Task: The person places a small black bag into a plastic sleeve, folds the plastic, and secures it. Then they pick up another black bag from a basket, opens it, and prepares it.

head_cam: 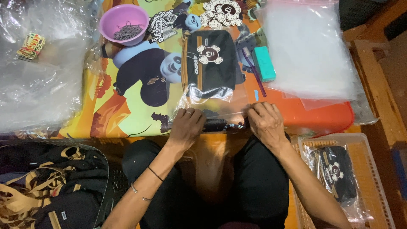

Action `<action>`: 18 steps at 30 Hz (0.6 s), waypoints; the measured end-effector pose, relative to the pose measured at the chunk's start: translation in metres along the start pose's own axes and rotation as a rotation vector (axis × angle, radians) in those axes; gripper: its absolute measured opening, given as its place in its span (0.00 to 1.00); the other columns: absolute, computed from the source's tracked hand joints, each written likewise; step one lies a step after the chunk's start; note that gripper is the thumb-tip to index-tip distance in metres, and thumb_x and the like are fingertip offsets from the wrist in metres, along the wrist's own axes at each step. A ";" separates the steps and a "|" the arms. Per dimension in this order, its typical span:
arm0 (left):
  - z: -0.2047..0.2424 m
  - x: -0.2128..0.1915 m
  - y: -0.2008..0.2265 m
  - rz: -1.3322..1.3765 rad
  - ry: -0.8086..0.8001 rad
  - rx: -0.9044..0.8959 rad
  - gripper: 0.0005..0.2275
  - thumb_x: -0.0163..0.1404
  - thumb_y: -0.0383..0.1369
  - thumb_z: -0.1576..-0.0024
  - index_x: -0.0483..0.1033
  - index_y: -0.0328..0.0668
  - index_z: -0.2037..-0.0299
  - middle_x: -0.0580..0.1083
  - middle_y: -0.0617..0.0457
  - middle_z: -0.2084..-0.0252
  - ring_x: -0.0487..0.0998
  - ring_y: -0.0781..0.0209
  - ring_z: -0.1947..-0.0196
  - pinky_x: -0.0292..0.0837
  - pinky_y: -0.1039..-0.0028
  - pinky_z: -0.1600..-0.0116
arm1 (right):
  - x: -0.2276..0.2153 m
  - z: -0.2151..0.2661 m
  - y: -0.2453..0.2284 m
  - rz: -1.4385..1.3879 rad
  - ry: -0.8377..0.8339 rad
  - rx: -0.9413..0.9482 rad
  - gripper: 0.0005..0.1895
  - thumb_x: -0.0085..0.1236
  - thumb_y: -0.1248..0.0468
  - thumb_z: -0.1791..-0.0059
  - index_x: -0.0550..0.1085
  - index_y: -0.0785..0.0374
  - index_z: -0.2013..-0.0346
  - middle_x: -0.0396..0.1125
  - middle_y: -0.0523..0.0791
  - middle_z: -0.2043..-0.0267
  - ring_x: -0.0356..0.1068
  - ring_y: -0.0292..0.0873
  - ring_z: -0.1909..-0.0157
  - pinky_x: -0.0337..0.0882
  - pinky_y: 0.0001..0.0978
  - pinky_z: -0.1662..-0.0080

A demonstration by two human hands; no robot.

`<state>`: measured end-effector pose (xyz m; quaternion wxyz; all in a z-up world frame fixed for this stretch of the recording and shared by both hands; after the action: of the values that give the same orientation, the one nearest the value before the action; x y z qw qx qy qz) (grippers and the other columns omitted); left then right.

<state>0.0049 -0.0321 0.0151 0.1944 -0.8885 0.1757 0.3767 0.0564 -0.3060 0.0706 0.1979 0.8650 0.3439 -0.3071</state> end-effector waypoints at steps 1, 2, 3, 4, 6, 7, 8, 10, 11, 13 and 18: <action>0.004 0.004 0.000 0.012 0.003 -0.004 0.05 0.55 0.27 0.55 0.77 0.44 0.68 0.69 0.50 0.69 0.72 0.50 0.66 0.63 0.64 0.62 | 0.000 -0.001 -0.002 -0.015 -0.002 0.013 0.12 0.55 0.69 0.48 0.72 0.58 0.78 0.64 0.42 0.70 0.66 0.47 0.69 0.63 0.34 0.68; 0.007 0.008 0.001 0.025 0.005 -0.007 0.05 0.55 0.28 0.56 0.76 0.43 0.69 0.69 0.50 0.69 0.72 0.50 0.66 0.63 0.63 0.61 | -0.001 -0.001 -0.003 -0.030 -0.005 0.026 0.13 0.54 0.69 0.48 0.71 0.59 0.78 0.64 0.42 0.71 0.65 0.47 0.69 0.63 0.34 0.69; 0.002 -0.002 0.001 0.027 0.002 -0.007 0.05 0.55 0.28 0.56 0.76 0.43 0.69 0.69 0.50 0.69 0.72 0.50 0.66 0.63 0.63 0.61 | -0.002 -0.002 -0.003 -0.032 -0.007 0.029 0.13 0.54 0.69 0.48 0.71 0.59 0.78 0.64 0.42 0.71 0.65 0.47 0.69 0.63 0.34 0.69; -0.005 -0.013 0.000 0.032 0.022 -0.038 0.05 0.56 0.29 0.55 0.77 0.44 0.69 0.69 0.51 0.69 0.73 0.51 0.65 0.64 0.63 0.61 | -0.002 -0.004 -0.003 -0.025 -0.011 0.020 0.13 0.55 0.69 0.49 0.71 0.58 0.78 0.63 0.42 0.71 0.65 0.47 0.70 0.63 0.34 0.69; -0.016 -0.028 0.001 0.036 0.039 -0.070 0.05 0.58 0.30 0.54 0.78 0.45 0.69 0.69 0.52 0.70 0.74 0.52 0.65 0.65 0.63 0.61 | -0.003 -0.006 -0.003 -0.021 -0.013 0.012 0.13 0.56 0.70 0.49 0.71 0.58 0.79 0.63 0.42 0.72 0.65 0.47 0.70 0.63 0.34 0.69; -0.021 -0.032 0.002 0.017 0.050 -0.078 0.06 0.58 0.32 0.54 0.78 0.46 0.67 0.69 0.53 0.69 0.74 0.52 0.64 0.66 0.64 0.60 | -0.004 -0.007 -0.004 -0.022 -0.006 0.015 0.13 0.56 0.70 0.49 0.70 0.58 0.79 0.62 0.42 0.72 0.65 0.47 0.70 0.63 0.34 0.69; -0.025 -0.036 0.004 -0.002 0.062 -0.088 0.07 0.58 0.33 0.53 0.78 0.47 0.66 0.69 0.53 0.68 0.74 0.53 0.64 0.66 0.64 0.60 | -0.005 -0.007 -0.004 -0.022 0.000 0.016 0.14 0.57 0.70 0.49 0.70 0.58 0.79 0.62 0.42 0.72 0.65 0.47 0.70 0.63 0.34 0.69; -0.021 -0.021 0.008 0.020 0.076 -0.076 0.03 0.56 0.31 0.51 0.78 0.46 0.68 0.69 0.52 0.69 0.74 0.52 0.65 0.65 0.64 0.61 | -0.003 -0.007 -0.004 -0.020 -0.004 0.021 0.13 0.57 0.70 0.49 0.71 0.58 0.78 0.62 0.42 0.72 0.65 0.47 0.70 0.63 0.34 0.69; -0.019 -0.013 0.010 0.044 0.091 -0.062 0.01 0.53 0.29 0.48 0.77 0.45 0.70 0.69 0.51 0.70 0.74 0.51 0.66 0.65 0.65 0.62 | -0.002 -0.006 -0.004 -0.016 -0.009 0.026 0.12 0.56 0.70 0.49 0.71 0.57 0.78 0.62 0.42 0.72 0.65 0.46 0.70 0.63 0.33 0.69; -0.015 -0.001 0.010 0.057 0.085 -0.048 0.01 0.53 0.28 0.48 0.77 0.45 0.70 0.69 0.50 0.71 0.73 0.50 0.67 0.64 0.64 0.63 | -0.002 -0.003 -0.001 -0.021 -0.013 0.030 0.11 0.57 0.70 0.50 0.72 0.58 0.77 0.64 0.42 0.71 0.66 0.47 0.69 0.64 0.34 0.69; -0.013 0.011 0.010 0.043 0.086 -0.005 0.03 0.49 0.26 0.49 0.76 0.44 0.70 0.67 0.50 0.72 0.73 0.50 0.69 0.63 0.65 0.64 | 0.000 0.003 0.003 -0.050 -0.006 0.047 0.10 0.57 0.69 0.51 0.72 0.57 0.76 0.64 0.42 0.70 0.67 0.47 0.69 0.65 0.34 0.68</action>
<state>0.0155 -0.0491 0.0130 0.1761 -0.9004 0.2021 0.3427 0.0574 -0.3091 0.0688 0.1710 0.8596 0.3573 -0.3227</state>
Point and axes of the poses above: each hand's wrist, its own z-axis away from the middle knuckle, its own x-axis out of the palm, y = z × x, the point moved 1 cm from there along -z, towards the middle knuckle
